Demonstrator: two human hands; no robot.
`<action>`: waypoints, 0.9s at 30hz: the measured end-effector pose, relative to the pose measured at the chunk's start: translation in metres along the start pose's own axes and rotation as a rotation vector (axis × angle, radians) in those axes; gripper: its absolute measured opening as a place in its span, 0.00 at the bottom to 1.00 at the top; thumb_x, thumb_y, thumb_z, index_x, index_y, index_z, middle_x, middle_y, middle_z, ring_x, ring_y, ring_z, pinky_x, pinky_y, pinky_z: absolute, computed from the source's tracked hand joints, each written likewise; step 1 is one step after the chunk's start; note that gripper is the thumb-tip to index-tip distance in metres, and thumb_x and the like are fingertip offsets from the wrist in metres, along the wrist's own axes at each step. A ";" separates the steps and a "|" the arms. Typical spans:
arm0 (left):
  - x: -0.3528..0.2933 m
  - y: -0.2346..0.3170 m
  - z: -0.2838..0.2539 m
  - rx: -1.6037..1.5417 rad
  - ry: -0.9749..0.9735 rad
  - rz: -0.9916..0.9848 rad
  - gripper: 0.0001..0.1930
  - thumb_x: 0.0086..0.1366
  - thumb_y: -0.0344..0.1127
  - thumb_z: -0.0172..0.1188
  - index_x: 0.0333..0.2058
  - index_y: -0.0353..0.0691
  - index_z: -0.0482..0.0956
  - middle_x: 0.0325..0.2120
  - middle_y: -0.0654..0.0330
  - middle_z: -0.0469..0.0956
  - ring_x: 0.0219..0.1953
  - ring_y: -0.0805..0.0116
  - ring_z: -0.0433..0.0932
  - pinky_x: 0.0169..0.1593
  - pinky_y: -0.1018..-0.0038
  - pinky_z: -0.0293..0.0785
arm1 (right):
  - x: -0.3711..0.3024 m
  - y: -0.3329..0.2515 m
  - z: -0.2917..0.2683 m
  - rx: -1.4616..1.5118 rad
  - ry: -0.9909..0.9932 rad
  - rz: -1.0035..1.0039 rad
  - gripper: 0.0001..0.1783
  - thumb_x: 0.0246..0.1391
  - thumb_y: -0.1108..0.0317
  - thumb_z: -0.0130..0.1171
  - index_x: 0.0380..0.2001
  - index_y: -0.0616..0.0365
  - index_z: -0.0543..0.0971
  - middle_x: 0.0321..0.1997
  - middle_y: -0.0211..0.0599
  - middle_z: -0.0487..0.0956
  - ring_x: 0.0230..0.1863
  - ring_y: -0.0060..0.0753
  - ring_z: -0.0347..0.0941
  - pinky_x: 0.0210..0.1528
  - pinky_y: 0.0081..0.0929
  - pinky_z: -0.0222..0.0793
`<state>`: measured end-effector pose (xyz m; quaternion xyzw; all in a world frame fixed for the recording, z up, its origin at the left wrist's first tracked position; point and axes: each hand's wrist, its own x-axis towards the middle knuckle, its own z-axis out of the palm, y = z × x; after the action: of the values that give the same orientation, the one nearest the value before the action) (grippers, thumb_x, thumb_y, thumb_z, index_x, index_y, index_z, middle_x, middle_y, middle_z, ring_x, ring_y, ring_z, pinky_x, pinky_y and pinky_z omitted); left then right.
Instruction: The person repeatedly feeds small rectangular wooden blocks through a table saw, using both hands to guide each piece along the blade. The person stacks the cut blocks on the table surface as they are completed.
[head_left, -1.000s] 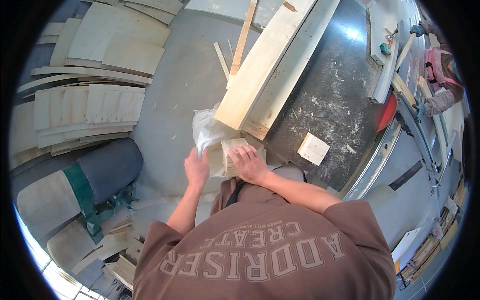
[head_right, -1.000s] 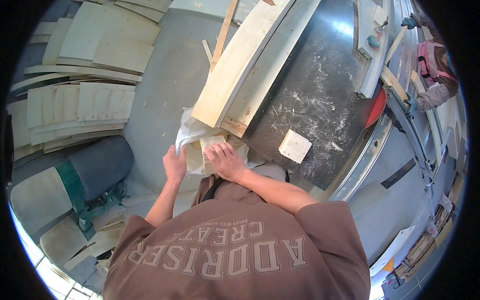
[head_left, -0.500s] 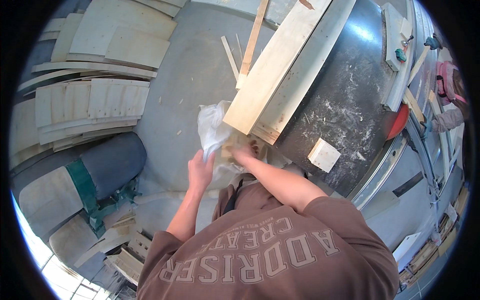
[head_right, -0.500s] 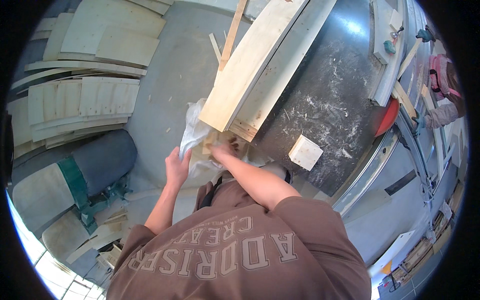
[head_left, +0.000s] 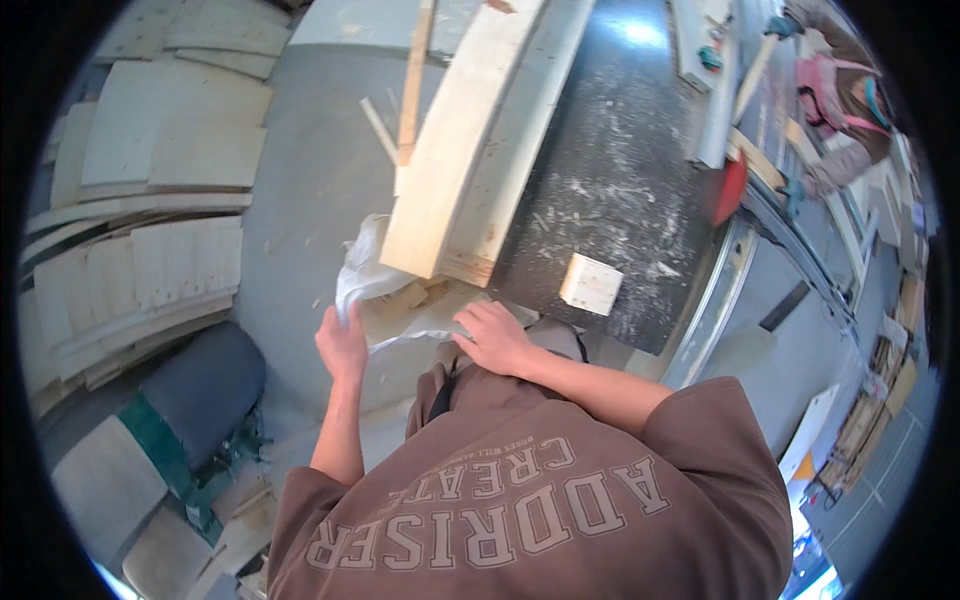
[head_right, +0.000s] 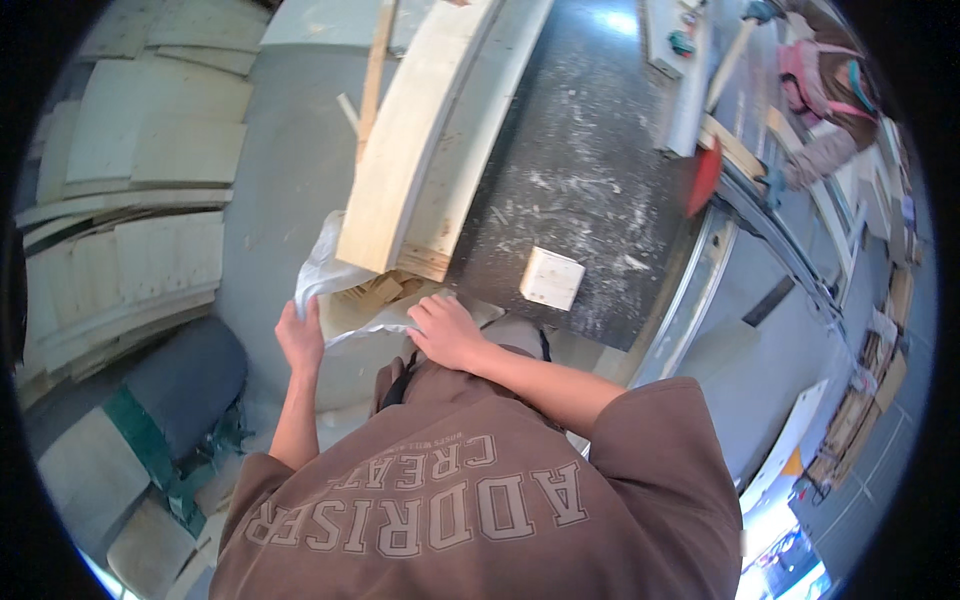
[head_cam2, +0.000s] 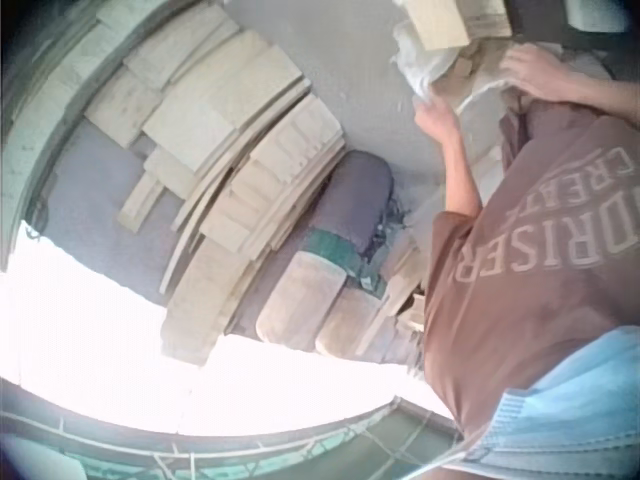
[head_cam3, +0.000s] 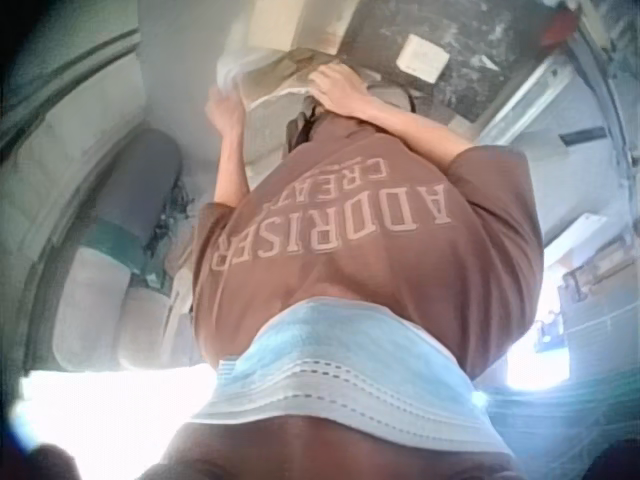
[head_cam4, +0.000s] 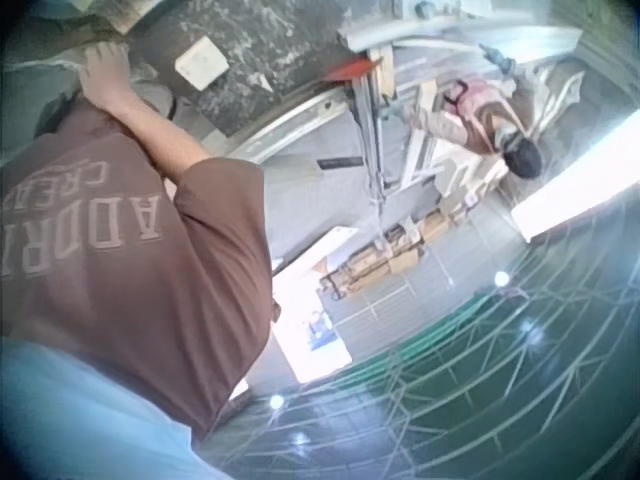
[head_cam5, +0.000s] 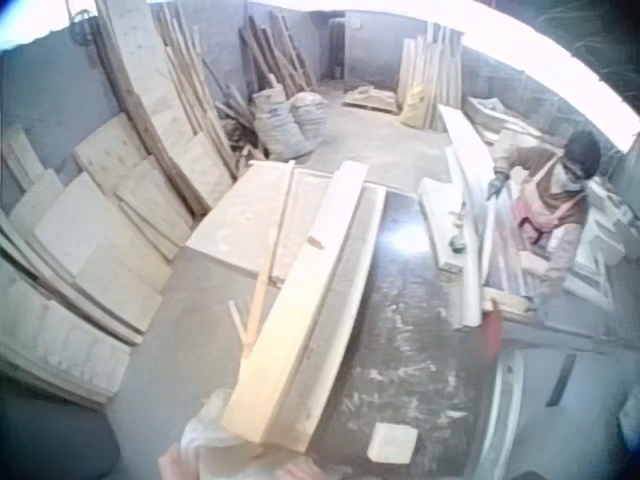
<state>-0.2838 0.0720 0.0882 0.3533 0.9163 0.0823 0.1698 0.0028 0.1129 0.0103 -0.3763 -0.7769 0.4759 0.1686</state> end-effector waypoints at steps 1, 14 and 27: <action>-0.004 0.003 0.002 0.025 -0.009 -0.032 0.21 0.71 0.46 0.70 0.40 0.30 0.79 0.33 0.37 0.83 0.37 0.33 0.80 0.41 0.49 0.76 | -0.012 0.001 -0.020 -0.043 0.077 0.020 0.14 0.63 0.60 0.66 0.45 0.57 0.80 0.43 0.42 0.79 0.50 0.50 0.76 0.57 0.48 0.70; -0.085 0.164 0.077 -0.262 -0.532 0.694 0.18 0.68 0.37 0.69 0.53 0.37 0.80 0.37 0.51 0.84 0.39 0.51 0.85 0.46 0.59 0.81 | -0.115 0.132 -0.091 0.095 0.799 1.061 0.25 0.61 0.57 0.71 0.50 0.65 0.76 0.49 0.51 0.80 0.53 0.51 0.77 0.57 0.46 0.73; -0.136 0.244 0.154 -0.100 -0.694 0.945 0.25 0.67 0.39 0.70 0.58 0.34 0.77 0.53 0.46 0.81 0.55 0.47 0.81 0.61 0.56 0.78 | -0.181 0.124 -0.185 -0.417 0.612 0.764 0.14 0.61 0.63 0.69 0.45 0.58 0.79 0.46 0.42 0.79 0.54 0.48 0.75 0.58 0.47 0.71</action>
<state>0.0184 0.1644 0.0460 0.7212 0.5454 0.0718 0.4210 0.2898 0.1244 0.0113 -0.7796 -0.5779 0.2071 0.1241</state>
